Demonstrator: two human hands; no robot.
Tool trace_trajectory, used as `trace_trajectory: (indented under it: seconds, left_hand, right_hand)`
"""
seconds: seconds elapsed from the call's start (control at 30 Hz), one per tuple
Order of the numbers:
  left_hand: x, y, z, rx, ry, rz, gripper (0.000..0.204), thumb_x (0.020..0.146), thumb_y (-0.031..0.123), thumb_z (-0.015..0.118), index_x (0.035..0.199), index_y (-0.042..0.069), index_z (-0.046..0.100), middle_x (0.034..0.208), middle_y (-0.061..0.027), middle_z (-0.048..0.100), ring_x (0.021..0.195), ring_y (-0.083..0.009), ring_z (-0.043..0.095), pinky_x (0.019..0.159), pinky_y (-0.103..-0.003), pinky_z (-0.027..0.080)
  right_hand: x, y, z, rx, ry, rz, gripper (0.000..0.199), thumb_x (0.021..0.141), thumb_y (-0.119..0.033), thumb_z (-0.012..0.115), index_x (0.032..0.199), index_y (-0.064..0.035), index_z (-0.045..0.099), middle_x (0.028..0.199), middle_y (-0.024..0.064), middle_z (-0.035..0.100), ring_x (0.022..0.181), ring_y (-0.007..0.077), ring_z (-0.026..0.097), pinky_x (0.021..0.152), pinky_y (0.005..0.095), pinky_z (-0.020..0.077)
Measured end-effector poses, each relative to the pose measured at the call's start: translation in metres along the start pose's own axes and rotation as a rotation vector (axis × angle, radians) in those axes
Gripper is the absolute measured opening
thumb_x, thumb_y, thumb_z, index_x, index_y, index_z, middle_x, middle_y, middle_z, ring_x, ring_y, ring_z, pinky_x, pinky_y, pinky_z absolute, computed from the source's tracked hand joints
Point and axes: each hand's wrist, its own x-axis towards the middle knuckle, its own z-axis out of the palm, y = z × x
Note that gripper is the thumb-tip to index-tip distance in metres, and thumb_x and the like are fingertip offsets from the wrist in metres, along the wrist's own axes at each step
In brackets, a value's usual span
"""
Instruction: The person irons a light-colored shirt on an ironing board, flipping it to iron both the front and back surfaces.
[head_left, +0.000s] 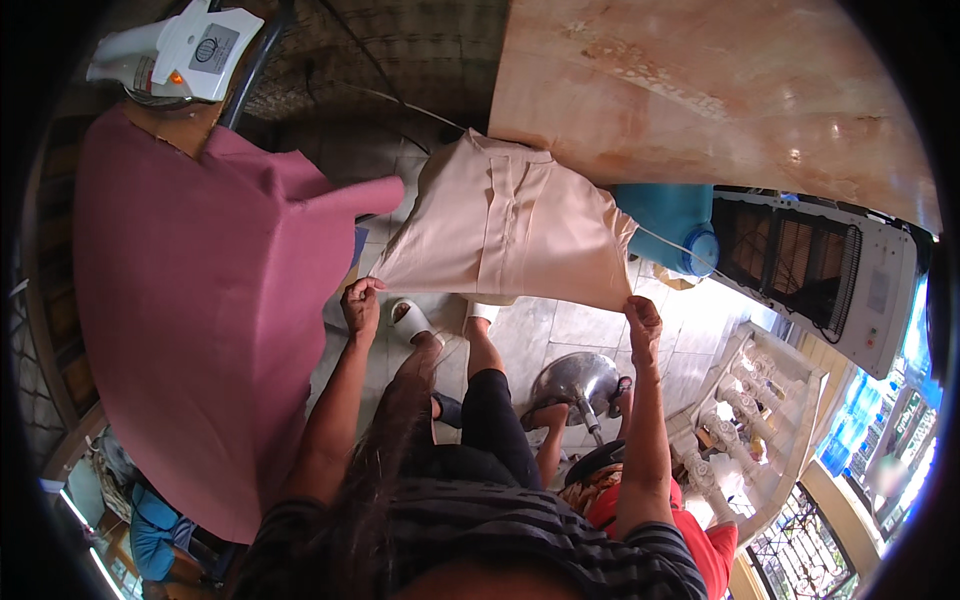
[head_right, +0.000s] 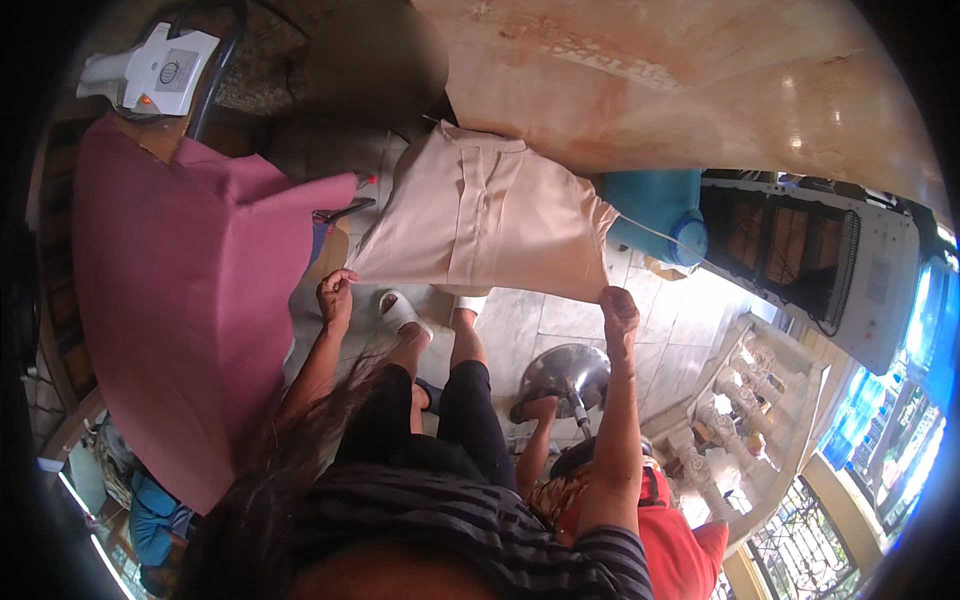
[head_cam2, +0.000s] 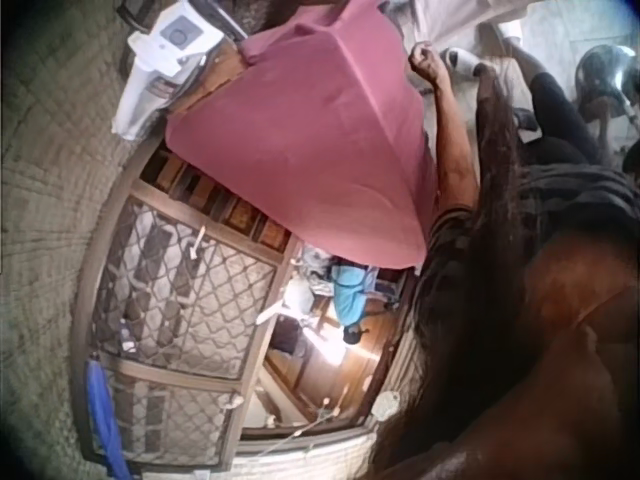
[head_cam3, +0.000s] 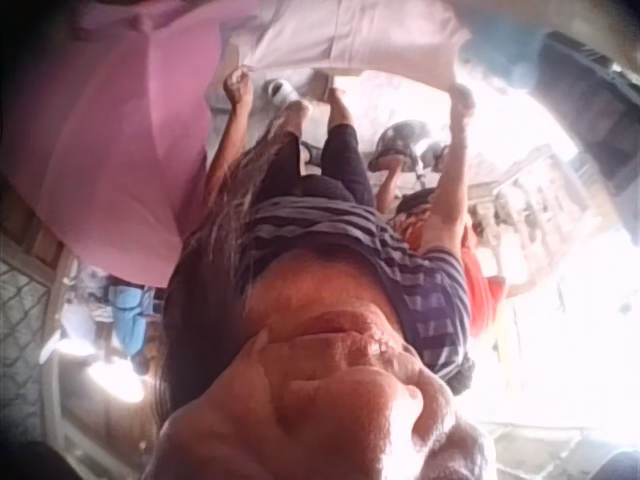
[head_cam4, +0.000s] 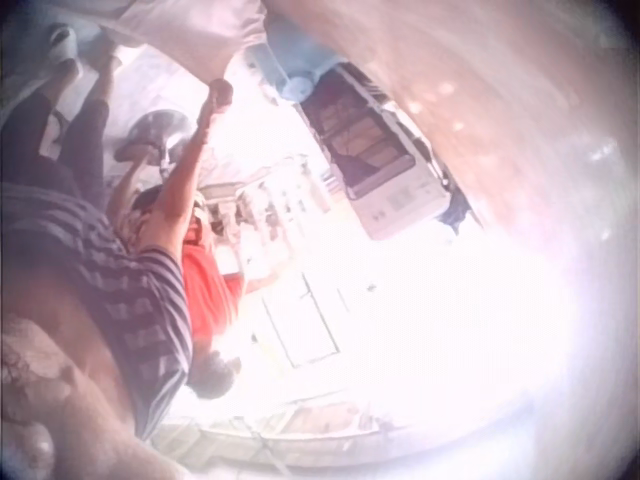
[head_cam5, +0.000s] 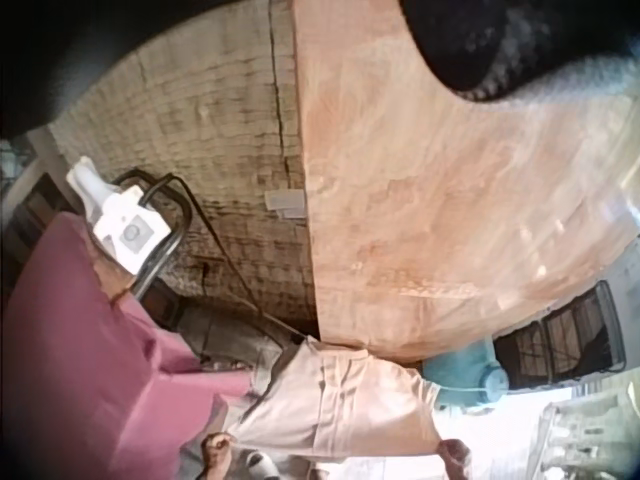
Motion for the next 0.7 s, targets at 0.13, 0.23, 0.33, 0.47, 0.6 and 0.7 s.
trace_trajectory:
  seconds: [0.13,0.23,0.33,0.47,0.6,0.7]
  left_hand:
    - [-0.004,-0.006,0.003,-0.04,-0.061,-0.109,0.022,0.088,-0.007,0.046,0.08,0.0,0.064,0.079,-0.0001,0.063,0.076,-0.0087,0.054,0.076,-0.022,0.041]
    - [-0.003,-0.01,0.009,-0.01,-0.087,-0.168,0.02,0.087,-0.007,0.047,0.082,0.001,0.065,0.083,-0.0012,0.064,0.077,-0.01,0.056,0.077,-0.023,0.042]
    - [-0.003,-0.027,0.014,0.087,-0.024,0.023,0.013,0.085,0.001,0.057,0.095,0.005,0.066,0.094,-0.0064,0.065,0.086,-0.0152,0.058,0.075,-0.03,0.048]
    - [-0.019,-0.012,0.059,-0.049,0.048,-0.311,0.047,0.081,0.015,0.073,0.123,0.01,0.052,0.106,-0.0083,0.061,0.099,-0.0198,0.057,0.078,-0.037,0.051]
    - [-0.048,0.03,0.11,-0.5,-0.167,-0.916,0.074,0.078,0.031,0.083,0.133,0.009,0.04,0.111,-0.0082,0.06,0.094,-0.0181,0.059,0.078,-0.038,0.05]
    - [-0.057,0.066,0.133,-0.625,-0.108,-0.979,0.068,0.077,0.029,0.086,0.126,0.006,0.045,0.103,-0.0045,0.06,0.079,-0.0138,0.059,0.062,-0.028,0.049]
  right_hand:
    - [-0.004,0.016,-0.007,-0.167,0.009,0.076,0.026,0.091,-0.008,0.067,0.116,-0.0035,0.061,0.093,0.0048,0.07,0.087,0.0103,0.061,0.083,0.0256,0.0463]
    - [-0.002,0.031,0.0,-0.185,0.039,0.124,0.031,0.09,-0.011,0.068,0.119,-0.0029,0.06,0.094,0.0092,0.072,0.09,0.0128,0.065,0.082,0.027,0.0485]
    - [0.01,0.037,0.011,-0.359,-0.01,0.152,0.031,0.091,-0.013,0.067,0.12,-0.0027,0.06,0.099,0.0094,0.072,0.092,0.0145,0.065,0.082,0.0289,0.0505]
    - [0.049,0.016,0.053,-0.608,0.031,-0.364,0.033,0.087,-0.012,0.068,0.119,-0.0027,0.063,0.115,0.0161,0.066,0.093,0.0269,0.067,0.083,0.0372,0.0539]
    - [0.101,-0.052,0.142,-0.457,-0.08,-0.444,0.034,0.086,-0.005,0.066,0.119,-0.0063,0.063,0.115,0.0175,0.062,0.1,0.0309,0.065,0.084,0.0385,0.0544]
    - [0.137,-0.077,0.183,-0.522,-0.087,-0.566,0.037,0.086,-0.006,0.067,0.122,-0.0092,0.062,0.113,0.0186,0.062,0.101,0.037,0.063,0.084,0.0432,0.0538]
